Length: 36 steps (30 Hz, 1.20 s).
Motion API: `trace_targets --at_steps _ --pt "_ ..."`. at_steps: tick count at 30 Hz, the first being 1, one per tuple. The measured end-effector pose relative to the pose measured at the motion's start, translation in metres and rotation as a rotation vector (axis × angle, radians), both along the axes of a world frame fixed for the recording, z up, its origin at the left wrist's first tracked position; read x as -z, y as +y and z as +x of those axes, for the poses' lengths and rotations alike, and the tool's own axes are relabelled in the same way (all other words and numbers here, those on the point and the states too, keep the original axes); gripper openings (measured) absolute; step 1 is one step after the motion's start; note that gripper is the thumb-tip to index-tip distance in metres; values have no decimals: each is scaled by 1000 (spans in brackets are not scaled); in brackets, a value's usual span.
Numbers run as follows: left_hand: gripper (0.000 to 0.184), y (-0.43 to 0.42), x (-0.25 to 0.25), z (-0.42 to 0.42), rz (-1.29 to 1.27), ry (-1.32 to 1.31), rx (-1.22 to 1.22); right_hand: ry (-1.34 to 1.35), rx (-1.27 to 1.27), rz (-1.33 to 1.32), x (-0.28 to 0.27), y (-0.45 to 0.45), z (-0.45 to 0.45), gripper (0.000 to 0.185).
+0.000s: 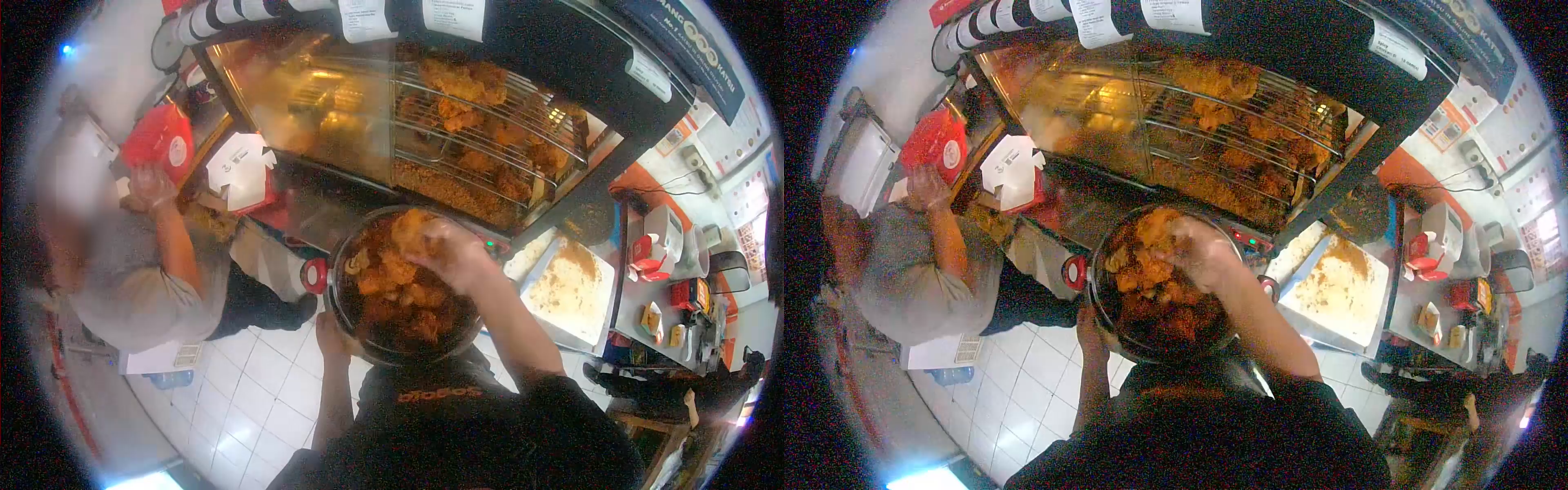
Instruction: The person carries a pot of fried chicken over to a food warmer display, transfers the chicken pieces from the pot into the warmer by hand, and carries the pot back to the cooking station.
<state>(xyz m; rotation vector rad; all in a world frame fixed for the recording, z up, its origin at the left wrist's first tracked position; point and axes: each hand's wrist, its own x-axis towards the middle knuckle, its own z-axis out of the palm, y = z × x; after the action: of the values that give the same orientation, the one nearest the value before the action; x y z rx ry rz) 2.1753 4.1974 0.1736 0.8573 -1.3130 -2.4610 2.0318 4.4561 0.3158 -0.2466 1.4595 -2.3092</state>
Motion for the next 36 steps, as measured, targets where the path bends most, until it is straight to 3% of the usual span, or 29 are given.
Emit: trace_targets --at_steps 1,3,5,7,8,10,13,15,17,19,21,22,25,26,27,28,29,32,33,34,36 --pt "10 -1 9 5 -175 52 40 -446 56 -338 -41 -4 9 41" --pt "8 -3 14 5 -348 122 79 -428 77 -380 -68 6 2 42" --pt "7 -7 12 4 33 108 51 -414 100 -426 -89 20 -9 43" --pt "8 6 -21 5 66 104 47 -264 345 -377 -110 33 -27 42" --pt "9 11 -33 1 102 91 36 -241 348 -385 -117 35 -37 42" --pt "10 1 -15 2 103 91 32 -18 662 -272 -120 41 -59 42" --pt "11 -10 24 9 69 79 8 -40 731 -297 -60 62 -119 41" --pt "12 -9 17 0 34 81 -7 -59 815 -330 -45 64 -144 41" --pt "17 -4 -15 6 -945 36 238 -45 918 -380 -27 61 -172 40" --pt "21 -23 58 0 -695 245 199 -2 1031 -439 -2 60 -202 39" --pt "23 -4 21 1 -71 71 -41 99 1133 -407 34 62 -227 39" --pt "23 -6 20 3 -74 68 -42 166 1166 -323 52 65 -233 39" --pt "21 -19 33 6 -161 84 108 273 1226 517 27 52 -189 48" --pt "21 -22 38 2 -380 165 163 75 1172 -179 15 51 -179 46" --pt "20 -22 44 7 -373 132 158 -141 1038 -857 3 48 -168 45" --pt "19 -19 37 10 -367 100 154 -171 1036 -836 3 52 -160 45" --pt "18 -8 9 5 -136 -40 76 -90 939 -771 -8 57 -144 33" --pt "14 -10 16 13 -166 13 81 330 827 69 -62 28 -52 29" --pt "12 -12 22 9 -227 18 117 184 619 93 -79 22 -27 29" --pt "12 -7 11 4 -224 0 100 170 599 99 -88 13 -11 29" --pt "14 6 -20 0 3 -43 -4 -219 415 91 -84 0 8 37"
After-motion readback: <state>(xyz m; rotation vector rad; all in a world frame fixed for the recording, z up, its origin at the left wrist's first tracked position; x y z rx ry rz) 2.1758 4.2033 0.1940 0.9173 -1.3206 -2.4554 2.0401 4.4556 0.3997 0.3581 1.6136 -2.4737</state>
